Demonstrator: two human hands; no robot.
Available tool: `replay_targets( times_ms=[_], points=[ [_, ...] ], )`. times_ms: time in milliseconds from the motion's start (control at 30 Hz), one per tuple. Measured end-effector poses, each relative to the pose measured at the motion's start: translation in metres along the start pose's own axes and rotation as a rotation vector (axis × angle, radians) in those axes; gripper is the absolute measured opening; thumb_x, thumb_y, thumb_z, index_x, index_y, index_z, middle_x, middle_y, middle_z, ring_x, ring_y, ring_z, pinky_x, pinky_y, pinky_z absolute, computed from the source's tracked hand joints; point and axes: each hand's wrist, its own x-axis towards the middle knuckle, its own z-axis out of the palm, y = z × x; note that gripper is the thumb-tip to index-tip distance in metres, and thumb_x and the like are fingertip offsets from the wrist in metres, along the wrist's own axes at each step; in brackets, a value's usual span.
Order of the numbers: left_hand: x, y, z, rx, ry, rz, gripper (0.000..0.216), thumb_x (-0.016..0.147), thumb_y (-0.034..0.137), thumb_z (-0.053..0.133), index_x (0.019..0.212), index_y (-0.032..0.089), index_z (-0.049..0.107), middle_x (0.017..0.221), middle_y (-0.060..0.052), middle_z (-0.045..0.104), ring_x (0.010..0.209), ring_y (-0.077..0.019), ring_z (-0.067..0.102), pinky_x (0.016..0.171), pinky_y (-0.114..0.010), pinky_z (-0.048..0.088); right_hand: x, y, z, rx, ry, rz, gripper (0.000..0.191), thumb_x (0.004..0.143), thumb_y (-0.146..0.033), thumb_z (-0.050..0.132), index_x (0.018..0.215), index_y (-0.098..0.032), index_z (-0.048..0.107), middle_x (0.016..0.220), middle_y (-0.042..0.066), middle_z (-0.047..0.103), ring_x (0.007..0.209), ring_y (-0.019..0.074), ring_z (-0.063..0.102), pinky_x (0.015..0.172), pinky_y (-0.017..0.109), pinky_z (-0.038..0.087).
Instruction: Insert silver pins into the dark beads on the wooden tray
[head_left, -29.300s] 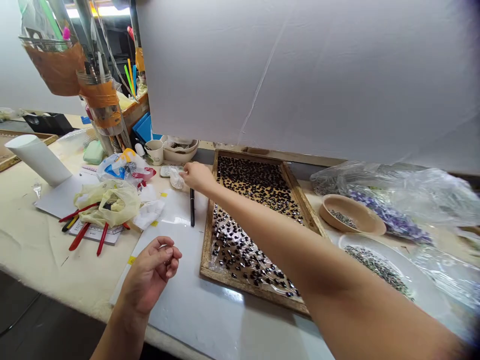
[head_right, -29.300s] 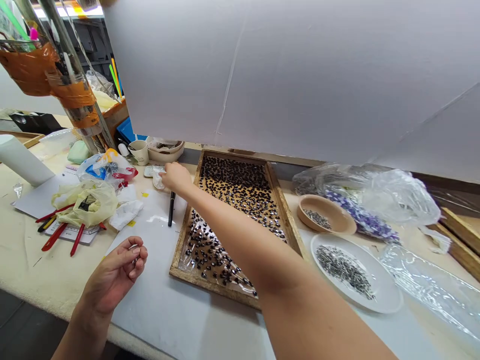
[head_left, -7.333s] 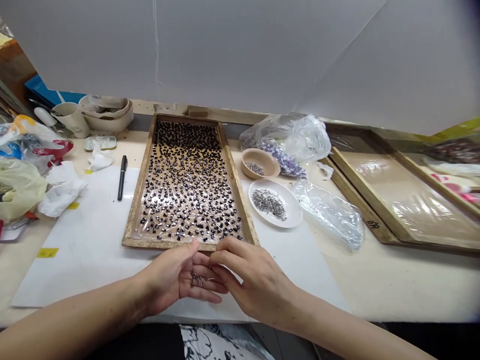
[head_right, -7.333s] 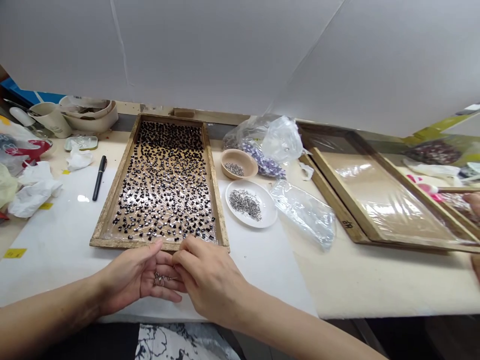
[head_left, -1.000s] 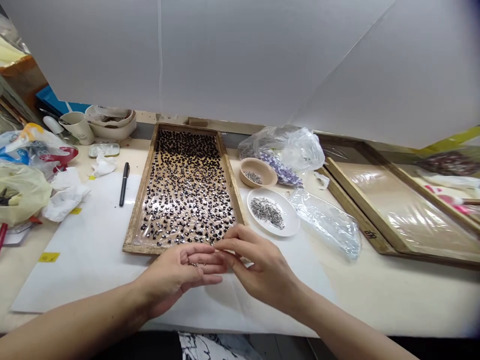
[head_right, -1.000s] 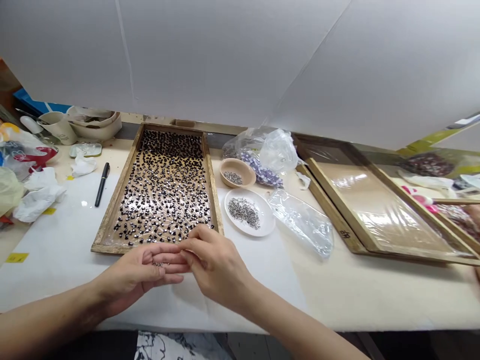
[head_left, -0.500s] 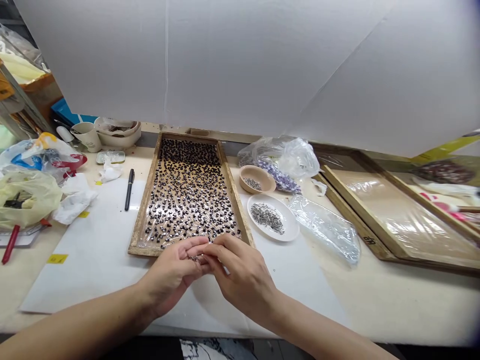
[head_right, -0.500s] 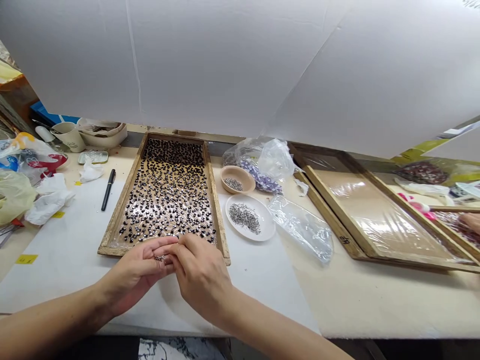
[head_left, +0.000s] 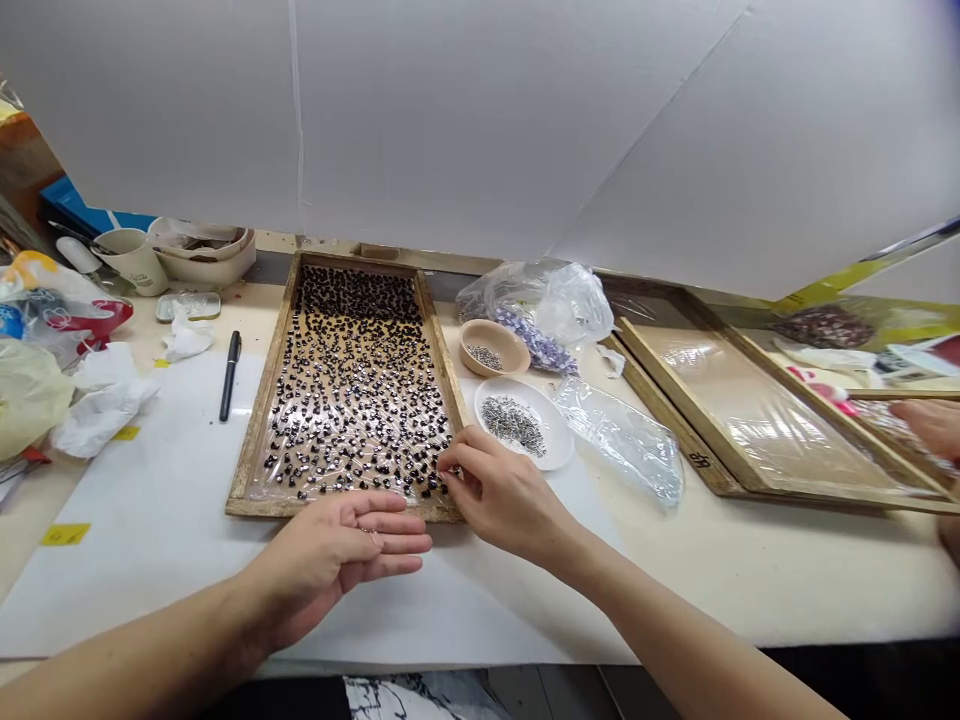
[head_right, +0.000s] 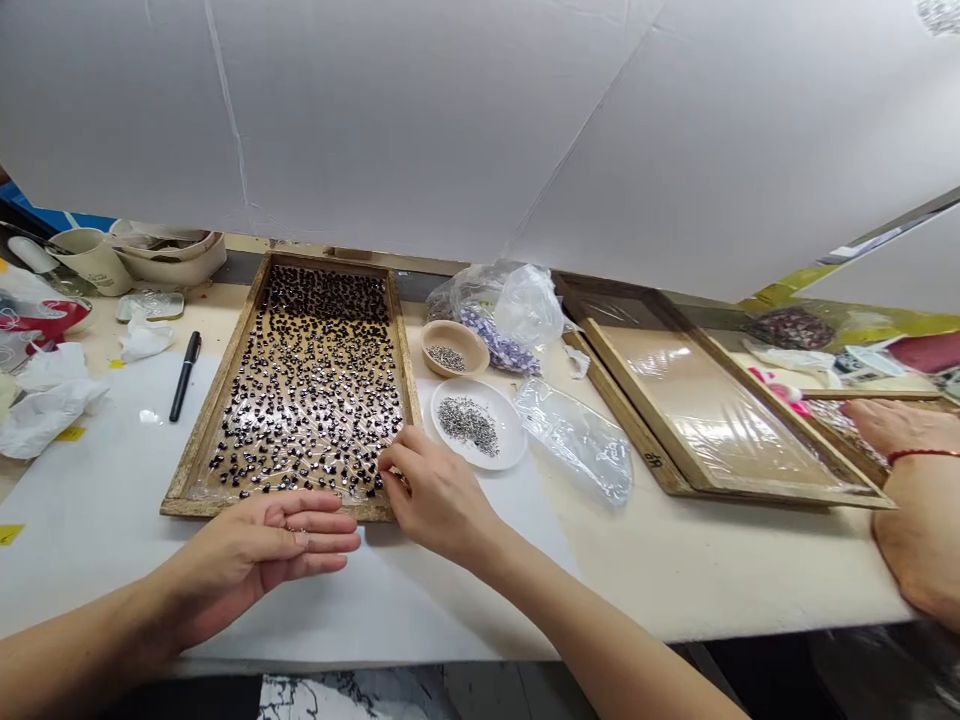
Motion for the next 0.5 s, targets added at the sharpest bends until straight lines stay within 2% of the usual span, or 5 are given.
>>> replay_targets(
  times_ms=[233, 500],
  points=[
    [0.002, -0.002, 0.0, 0.025, -0.025, -0.016, 0.034, 0.073, 0.01, 0.063, 0.106, 0.006, 0.056, 0.103, -0.019, 0.066, 0.097, -0.0278, 0.064, 0.091, -0.043, 0.045, 0.013, 0.004, 0.009, -0.177, -0.037, -0.055, 0.02, 0.085, -0.015, 0.043, 0.077, -0.015, 0.061, 0.079, 0.005, 0.056, 0.062, 0.012, 0.049, 0.052, 0.024, 0.031],
    [0.003, -0.004, -0.002, 0.031, -0.032, -0.023, 0.028, 0.077, 0.014, 0.059, 0.104, 0.007, 0.058, 0.095, -0.016, 0.068, 0.089, -0.0251, 0.067, 0.085, -0.041, 0.048, 0.022, 0.005, 0.011, -0.216, -0.132, -0.035, 0.019, 0.085, -0.015, 0.043, 0.077, -0.015, 0.061, 0.081, 0.005, 0.056, 0.063, 0.0115, 0.048, 0.051, 0.024, 0.029]
  ],
)
